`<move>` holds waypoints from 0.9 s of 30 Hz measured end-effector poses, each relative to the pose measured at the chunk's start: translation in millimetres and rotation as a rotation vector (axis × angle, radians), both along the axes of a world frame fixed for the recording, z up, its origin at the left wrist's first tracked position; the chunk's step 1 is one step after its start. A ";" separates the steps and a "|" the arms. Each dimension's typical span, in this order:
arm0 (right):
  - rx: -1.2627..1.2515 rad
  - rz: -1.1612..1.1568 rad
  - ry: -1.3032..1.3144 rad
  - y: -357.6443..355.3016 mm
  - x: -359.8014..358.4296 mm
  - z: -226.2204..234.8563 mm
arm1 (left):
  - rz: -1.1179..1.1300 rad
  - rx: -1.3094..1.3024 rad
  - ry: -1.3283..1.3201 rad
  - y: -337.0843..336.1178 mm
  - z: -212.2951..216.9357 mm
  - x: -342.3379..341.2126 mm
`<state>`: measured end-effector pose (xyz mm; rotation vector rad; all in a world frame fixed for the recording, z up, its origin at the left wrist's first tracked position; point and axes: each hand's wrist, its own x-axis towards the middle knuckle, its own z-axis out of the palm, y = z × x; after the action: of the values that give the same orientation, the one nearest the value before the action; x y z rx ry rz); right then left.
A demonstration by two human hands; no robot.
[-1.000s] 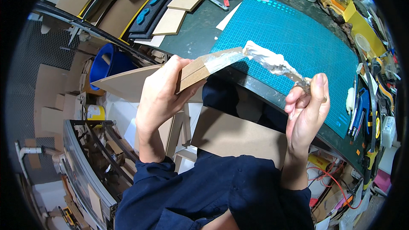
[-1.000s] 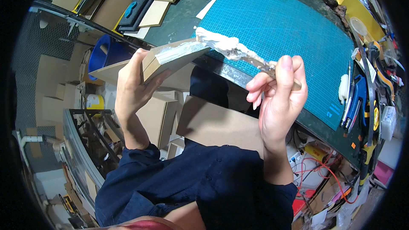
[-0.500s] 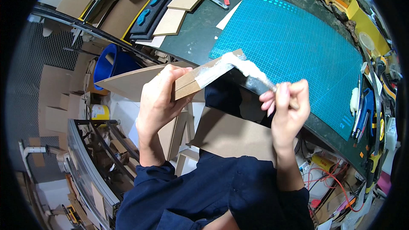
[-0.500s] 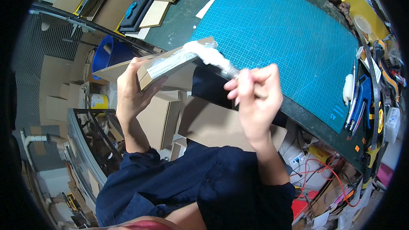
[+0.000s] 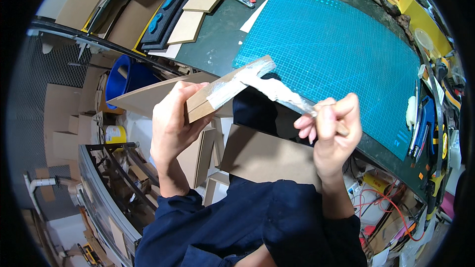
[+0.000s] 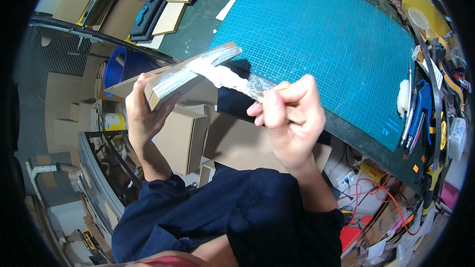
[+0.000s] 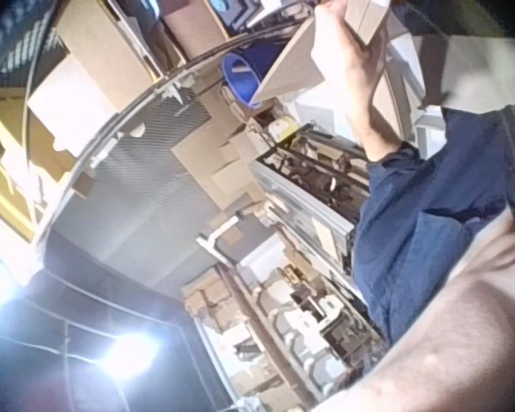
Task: The person applies glue to the edges of a rectangular cardboard piece using a brush, then joins it to another cardboard piece. They press the joint and use a yellow staple gun to fasten the connection, completing a small cardboard assembly.
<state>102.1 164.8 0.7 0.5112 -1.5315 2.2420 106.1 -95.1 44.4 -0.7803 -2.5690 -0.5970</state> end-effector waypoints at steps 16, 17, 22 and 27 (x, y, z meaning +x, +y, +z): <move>0.092 -0.215 -0.247 7.0 -20.1 -40.8 | 0.078 0.074 -0.046 9.7 7.0 -10.2; 0.072 -0.237 -0.264 7.3 -21.0 -41.6 | 0.082 0.069 -0.061 10.9 9.0 -10.7; 0.035 -0.213 -0.305 3.3 -17.3 -31.9 | 0.091 0.031 -0.081 16.2 16.4 -12.3; 0.035 -0.078 -0.281 4.8 -13.9 -21.9 | 0.087 0.061 -0.103 15.9 16.8 -13.0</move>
<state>88.1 169.6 -21.2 0.1460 -1.6941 2.3057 93.1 -79.2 61.2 -0.6289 -2.6487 -0.7008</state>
